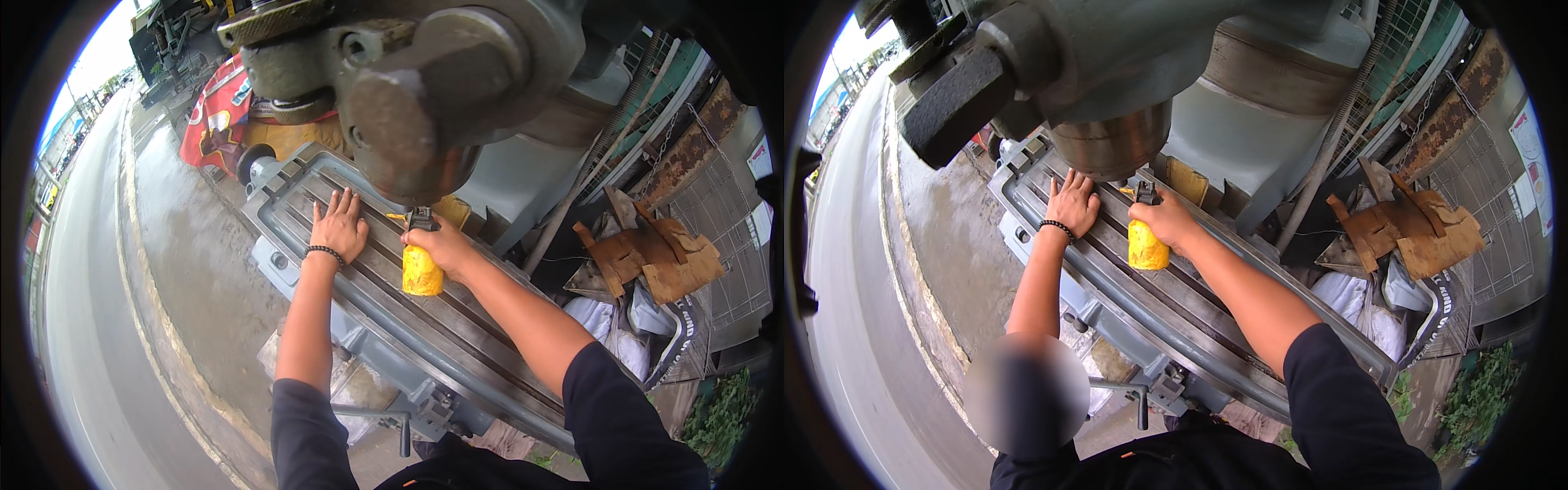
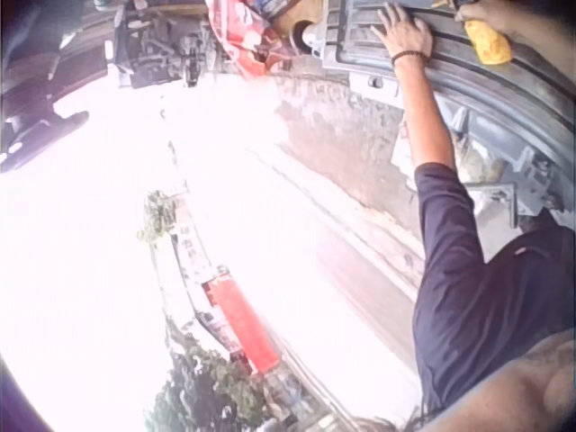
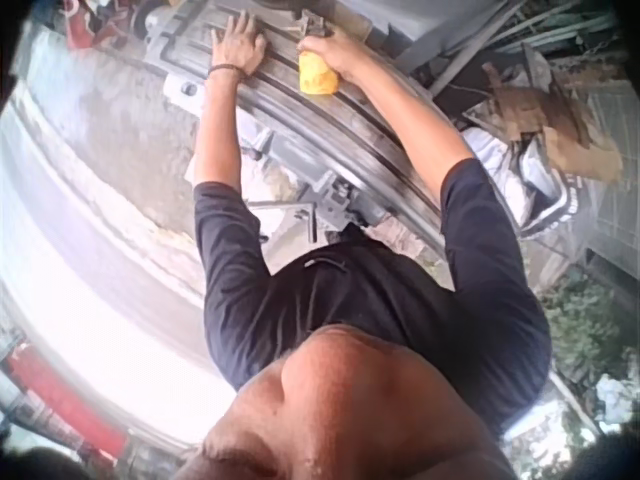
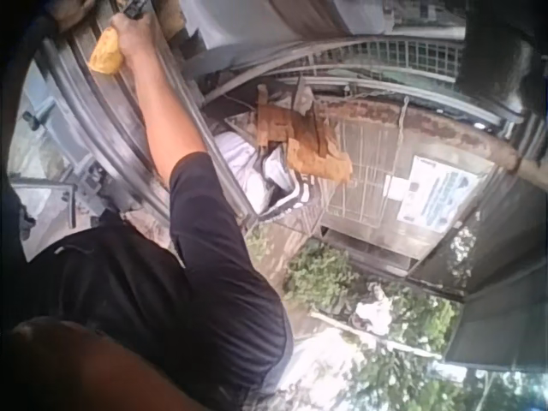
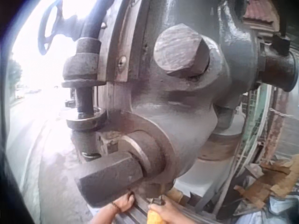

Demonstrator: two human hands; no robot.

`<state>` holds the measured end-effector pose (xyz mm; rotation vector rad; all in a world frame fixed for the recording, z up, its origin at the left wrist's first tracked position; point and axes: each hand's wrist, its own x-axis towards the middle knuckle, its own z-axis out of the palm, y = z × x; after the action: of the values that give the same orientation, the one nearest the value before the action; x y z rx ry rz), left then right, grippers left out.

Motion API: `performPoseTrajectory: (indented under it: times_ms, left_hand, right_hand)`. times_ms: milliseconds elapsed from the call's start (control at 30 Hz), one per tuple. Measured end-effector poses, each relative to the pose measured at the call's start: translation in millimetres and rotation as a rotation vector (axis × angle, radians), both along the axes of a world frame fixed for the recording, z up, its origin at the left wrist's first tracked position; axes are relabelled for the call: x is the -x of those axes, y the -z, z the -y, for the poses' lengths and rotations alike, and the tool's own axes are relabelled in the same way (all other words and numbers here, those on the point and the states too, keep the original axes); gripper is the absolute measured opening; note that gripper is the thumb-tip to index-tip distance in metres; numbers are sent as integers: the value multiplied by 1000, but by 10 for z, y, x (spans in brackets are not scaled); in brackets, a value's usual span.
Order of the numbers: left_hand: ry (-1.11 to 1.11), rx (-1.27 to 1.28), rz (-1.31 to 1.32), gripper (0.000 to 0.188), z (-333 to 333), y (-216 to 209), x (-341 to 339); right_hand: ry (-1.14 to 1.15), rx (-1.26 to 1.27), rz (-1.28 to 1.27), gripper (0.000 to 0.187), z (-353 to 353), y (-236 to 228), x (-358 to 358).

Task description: The person uses a yellow spray bottle to apply liquid onto a large metal part with parallel ridges, then wipes the surface with their hand. The person repeats this process across different sections of the part.

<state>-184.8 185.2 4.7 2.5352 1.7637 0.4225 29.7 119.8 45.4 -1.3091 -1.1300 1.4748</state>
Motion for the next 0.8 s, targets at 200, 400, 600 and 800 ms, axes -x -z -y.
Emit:
performPoseTrajectory:
  times_ms: [200,400,600,800]
  left_hand:
    - [46,48,25,63,68,131,30]
    - [2,64,20,63,56,67,11]
    - [-9,-8,18,51,260,-144,-304]
    - [-211,88,-163,58,102,-228,-527]
  right_hand:
    - [-74,36,-18,32,-131,66,5]
    - [-86,-23,40,29,-336,50,134]
    - [-144,-166,74,25,-547,14,71]
    - [-76,-77,-97,25,-130,-90,-191]
